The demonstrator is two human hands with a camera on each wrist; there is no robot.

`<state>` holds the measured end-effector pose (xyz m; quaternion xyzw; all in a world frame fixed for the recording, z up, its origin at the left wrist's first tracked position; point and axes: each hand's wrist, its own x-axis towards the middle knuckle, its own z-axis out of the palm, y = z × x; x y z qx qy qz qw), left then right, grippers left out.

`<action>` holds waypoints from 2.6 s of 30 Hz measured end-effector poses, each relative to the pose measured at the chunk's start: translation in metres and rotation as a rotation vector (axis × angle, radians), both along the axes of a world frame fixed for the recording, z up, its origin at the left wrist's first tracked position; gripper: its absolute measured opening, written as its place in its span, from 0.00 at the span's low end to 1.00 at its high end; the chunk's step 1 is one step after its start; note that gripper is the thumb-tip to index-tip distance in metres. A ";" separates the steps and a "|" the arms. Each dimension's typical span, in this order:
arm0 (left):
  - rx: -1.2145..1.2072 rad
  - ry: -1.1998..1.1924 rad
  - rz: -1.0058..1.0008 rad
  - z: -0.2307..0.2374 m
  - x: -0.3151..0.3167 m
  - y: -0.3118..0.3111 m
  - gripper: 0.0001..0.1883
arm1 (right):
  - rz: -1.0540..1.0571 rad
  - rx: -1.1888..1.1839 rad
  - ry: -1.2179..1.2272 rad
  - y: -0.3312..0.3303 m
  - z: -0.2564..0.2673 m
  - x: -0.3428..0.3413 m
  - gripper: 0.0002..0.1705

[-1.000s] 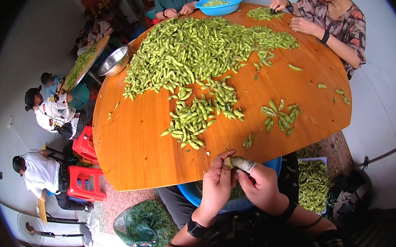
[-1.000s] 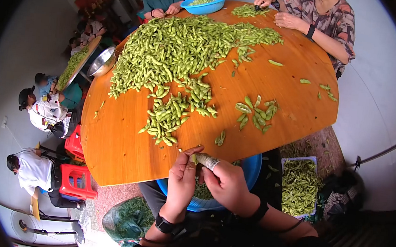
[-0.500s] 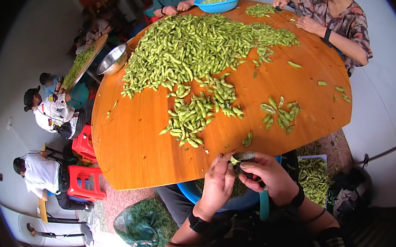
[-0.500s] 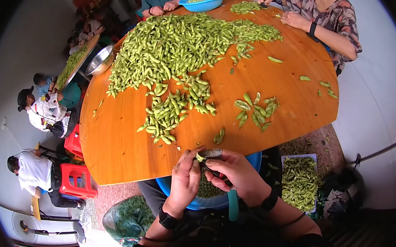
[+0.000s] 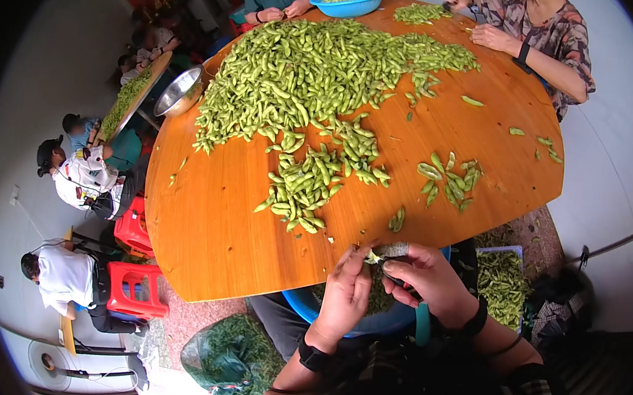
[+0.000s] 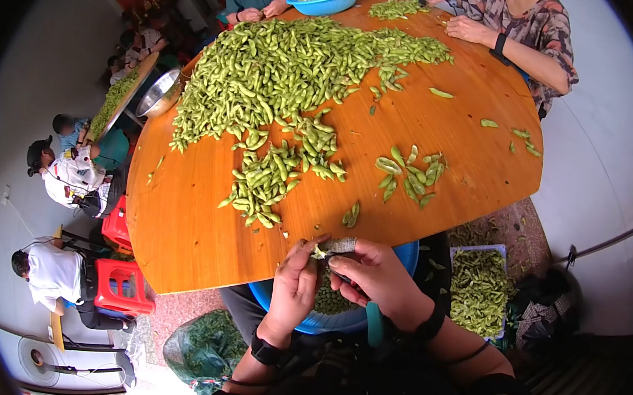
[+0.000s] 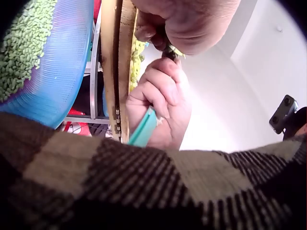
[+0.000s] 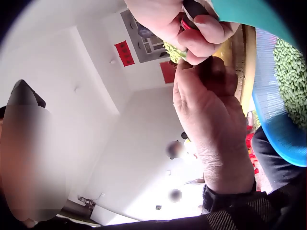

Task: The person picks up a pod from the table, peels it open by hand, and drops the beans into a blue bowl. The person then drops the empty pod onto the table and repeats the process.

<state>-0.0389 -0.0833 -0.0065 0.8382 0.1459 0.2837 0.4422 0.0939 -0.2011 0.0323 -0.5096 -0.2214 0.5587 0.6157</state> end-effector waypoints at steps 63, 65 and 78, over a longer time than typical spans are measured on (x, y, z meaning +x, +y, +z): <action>0.550 0.128 0.183 -0.027 0.211 -0.030 0.31 | -0.921 -0.020 -0.358 -0.113 -0.032 0.108 0.11; 0.460 0.249 0.014 -0.013 0.224 -0.047 0.28 | -0.935 -0.039 -0.384 -0.127 -0.035 0.104 0.12; 0.831 0.381 0.232 0.032 0.122 0.053 0.22 | -0.956 0.002 -0.432 -0.132 -0.026 0.080 0.13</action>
